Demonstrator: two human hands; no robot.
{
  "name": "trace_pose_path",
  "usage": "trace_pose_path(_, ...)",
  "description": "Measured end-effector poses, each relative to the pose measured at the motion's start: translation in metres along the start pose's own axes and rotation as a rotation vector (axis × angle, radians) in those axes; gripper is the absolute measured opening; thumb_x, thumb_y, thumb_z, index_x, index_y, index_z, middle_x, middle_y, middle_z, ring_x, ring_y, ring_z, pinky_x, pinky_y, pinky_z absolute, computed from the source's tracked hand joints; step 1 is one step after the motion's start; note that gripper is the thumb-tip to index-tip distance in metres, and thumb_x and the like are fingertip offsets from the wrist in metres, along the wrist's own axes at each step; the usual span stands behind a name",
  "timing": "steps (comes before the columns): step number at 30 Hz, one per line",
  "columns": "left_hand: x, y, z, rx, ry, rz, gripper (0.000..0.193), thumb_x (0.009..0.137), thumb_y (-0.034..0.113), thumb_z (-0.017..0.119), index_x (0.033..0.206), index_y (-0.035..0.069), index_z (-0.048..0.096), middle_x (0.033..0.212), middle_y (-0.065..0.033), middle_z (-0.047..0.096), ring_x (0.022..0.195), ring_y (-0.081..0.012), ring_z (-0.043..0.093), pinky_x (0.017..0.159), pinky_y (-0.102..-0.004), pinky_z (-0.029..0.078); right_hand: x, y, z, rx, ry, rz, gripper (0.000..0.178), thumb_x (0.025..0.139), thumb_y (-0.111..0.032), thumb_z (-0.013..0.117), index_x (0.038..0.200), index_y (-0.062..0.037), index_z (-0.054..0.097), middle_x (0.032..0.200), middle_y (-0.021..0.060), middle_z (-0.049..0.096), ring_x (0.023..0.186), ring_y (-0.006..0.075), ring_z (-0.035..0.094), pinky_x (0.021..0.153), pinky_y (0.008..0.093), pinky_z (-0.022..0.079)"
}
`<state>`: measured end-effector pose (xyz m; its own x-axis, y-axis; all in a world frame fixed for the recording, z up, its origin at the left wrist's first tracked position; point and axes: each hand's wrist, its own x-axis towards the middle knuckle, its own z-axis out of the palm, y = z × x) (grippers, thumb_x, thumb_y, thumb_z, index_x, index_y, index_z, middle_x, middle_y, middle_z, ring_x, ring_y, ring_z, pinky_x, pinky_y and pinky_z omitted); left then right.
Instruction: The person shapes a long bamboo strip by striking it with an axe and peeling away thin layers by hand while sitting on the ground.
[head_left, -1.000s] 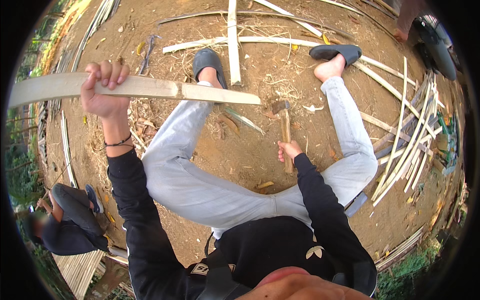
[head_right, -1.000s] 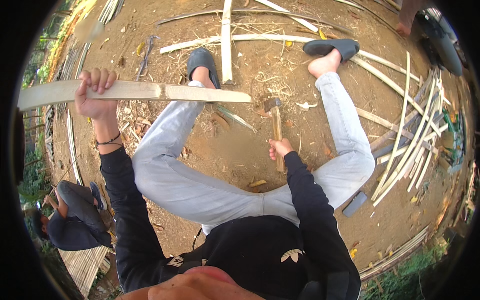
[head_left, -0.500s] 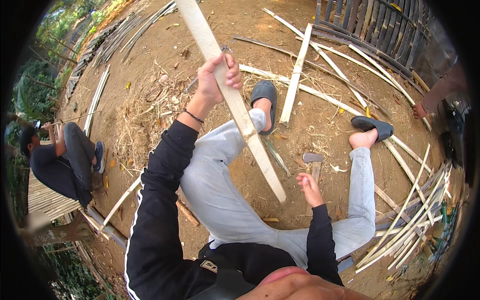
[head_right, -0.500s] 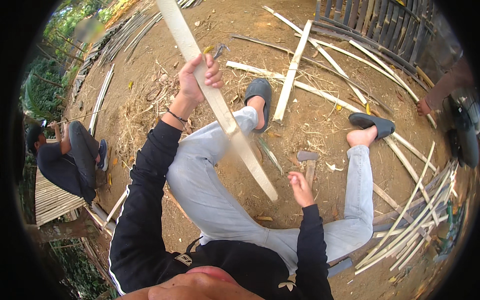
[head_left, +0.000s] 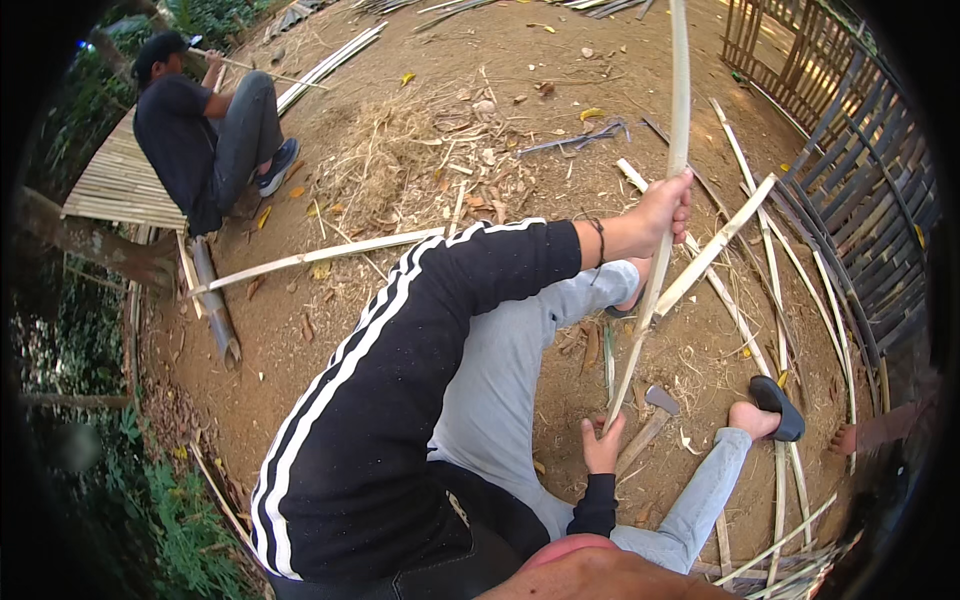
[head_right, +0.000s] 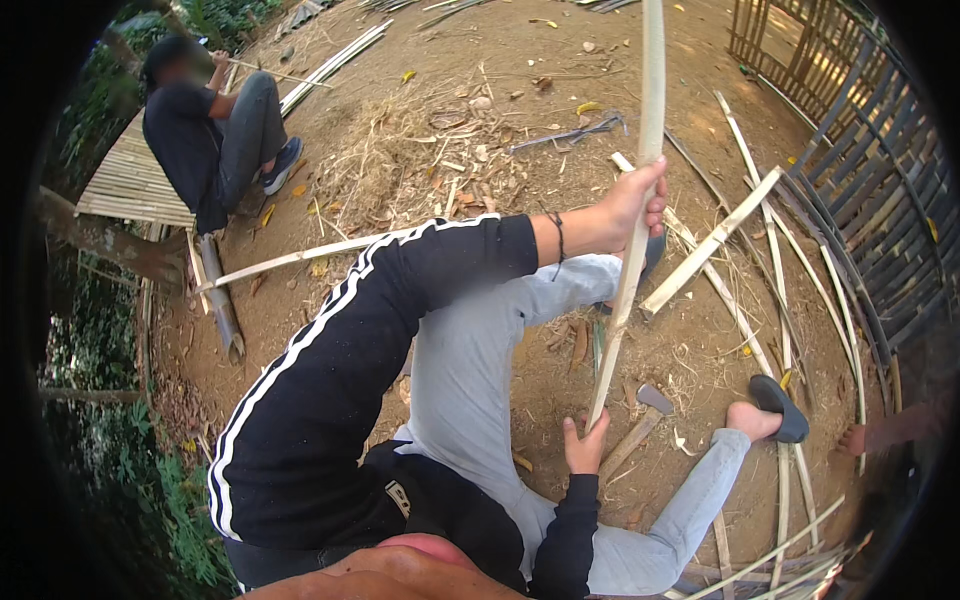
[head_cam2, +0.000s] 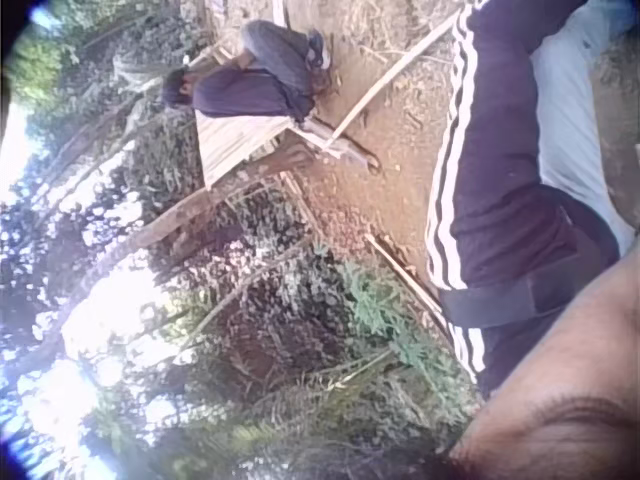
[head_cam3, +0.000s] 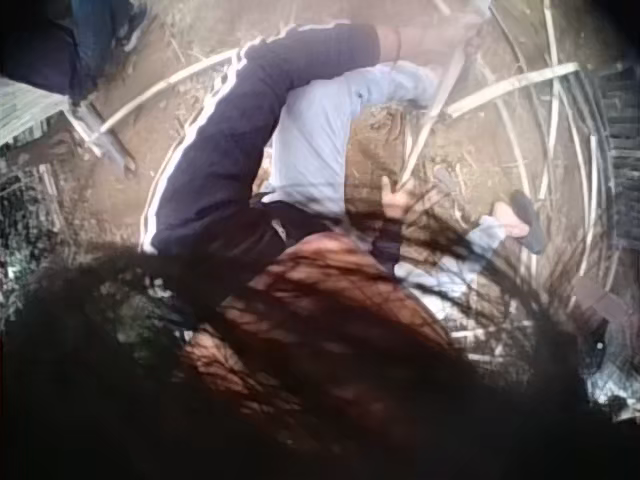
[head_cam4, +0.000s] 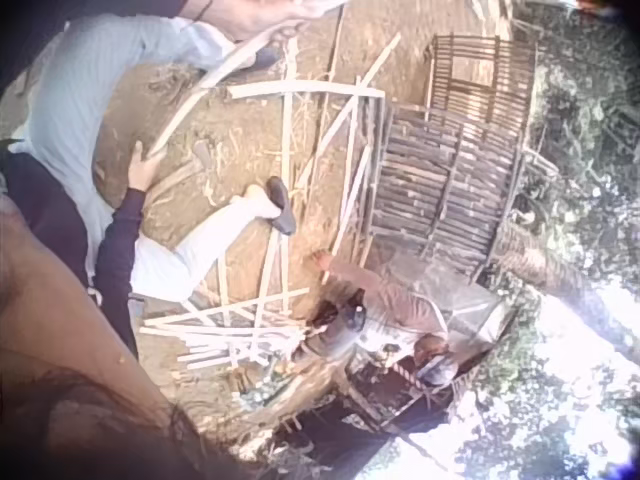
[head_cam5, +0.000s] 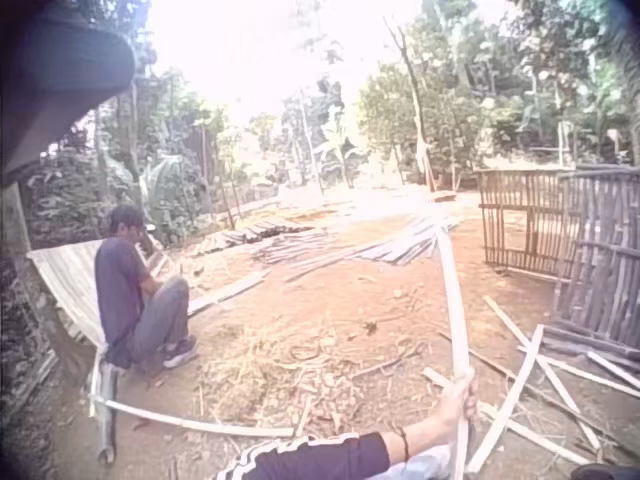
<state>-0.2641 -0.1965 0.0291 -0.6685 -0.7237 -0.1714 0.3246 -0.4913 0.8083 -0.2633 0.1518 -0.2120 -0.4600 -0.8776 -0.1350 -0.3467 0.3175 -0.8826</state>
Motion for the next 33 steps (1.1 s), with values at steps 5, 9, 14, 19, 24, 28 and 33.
trace_pose_path(5, -0.012, -0.001, 0.010, 0.163, 0.118, 0.100, 0.028, 0.085, 0.030, 0.059, 0.085, 0.005, 0.047, 0.063, -0.0024, 0.046, 0.056, -0.0135, 0.050, 0.051, -0.0290, 0.044, -0.002, 0.006, -0.011, 0.181, 0.163, 0.191, 0.014, 0.084, -0.012, 0.061, 0.090, -0.0009, 0.055, 0.075, 0.0051, 0.053, 0.072, 0.0153, 0.050, 0.069, 0.0311, 0.043)
trace_pose_path(9, 0.001, -0.003, -0.011, 0.342, 0.035, 0.153, 0.024, 0.085, 0.024, 0.060, 0.093, 0.003, 0.051, 0.077, -0.0053, 0.058, 0.068, -0.0127, 0.056, 0.064, -0.0292, 0.047, 0.000, 0.007, -0.011, 0.114, 0.260, 0.117, 0.015, 0.084, -0.014, 0.061, 0.087, -0.0015, 0.053, 0.072, 0.0029, 0.049, 0.068, 0.0120, 0.045, 0.064, 0.0296, 0.041)
trace_pose_path(14, -0.011, 0.008, -0.003, 0.547, -0.057, 0.104, 0.044, 0.088, 0.042, 0.050, 0.098, -0.001, 0.055, 0.080, -0.0094, 0.058, 0.072, -0.0181, 0.055, 0.065, -0.0339, 0.046, -0.001, 0.006, -0.018, 0.165, 0.277, 0.159, 0.019, 0.086, -0.018, 0.063, 0.085, -0.0020, 0.054, 0.072, 0.0004, 0.049, 0.068, 0.0094, 0.044, 0.062, 0.0273, 0.040)
trace_pose_path(19, -0.024, 0.005, -0.014, 0.956, -0.452, -0.154, 0.069, 0.087, 0.059, 0.043, 0.117, -0.002, 0.056, 0.103, -0.0159, 0.060, 0.093, -0.0260, 0.058, 0.075, -0.0393, 0.049, -0.006, 0.006, -0.003, 0.359, 0.345, 0.208, 0.020, 0.087, -0.020, 0.063, 0.084, -0.0022, 0.054, 0.071, -0.0018, 0.049, 0.066, 0.0092, 0.044, 0.060, 0.0263, 0.039)
trace_pose_path(24, -0.028, -0.001, -0.012, 1.462, -0.834, -0.369, 0.069, 0.086, 0.061, 0.048, 0.116, -0.001, 0.058, 0.098, -0.0179, 0.062, 0.097, -0.0281, 0.058, 0.085, -0.0390, 0.044, 0.001, 0.017, -0.006, 0.196, 0.506, 0.304, 0.019, 0.087, -0.018, 0.061, 0.084, -0.0003, 0.054, 0.071, 0.0038, 0.054, 0.066, 0.0154, 0.050, 0.065, 0.0314, 0.043)
trace_pose_path(28, -0.018, -0.007, -0.022, 1.540, -0.980, -0.356, 0.057, 0.091, 0.054, 0.047, 0.113, 0.003, 0.061, 0.103, -0.0145, 0.064, 0.097, -0.0251, 0.059, 0.086, -0.0340, 0.045, 0.007, 0.033, -0.009, -0.013, 0.477, 0.553, 0.020, 0.085, -0.018, 0.059, 0.089, 0.0014, 0.058, 0.077, 0.0196, 0.062, 0.075, 0.0336, 0.061, 0.071, 0.0395, 0.046)
trace_pose_path(33, -0.020, 0.004, -0.012, 1.427, -0.838, -0.288, 0.048, 0.092, 0.042, 0.051, 0.119, 0.002, 0.055, 0.107, -0.0118, 0.061, 0.096, -0.0207, 0.058, 0.087, -0.0325, 0.045, 0.010, 0.056, -0.009, -0.101, 0.416, 0.722, 0.032, 0.081, -0.029, 0.061, 0.087, 0.0016, 0.058, 0.074, 0.0225, 0.062, 0.075, 0.0346, 0.063, 0.071, 0.0421, 0.047)
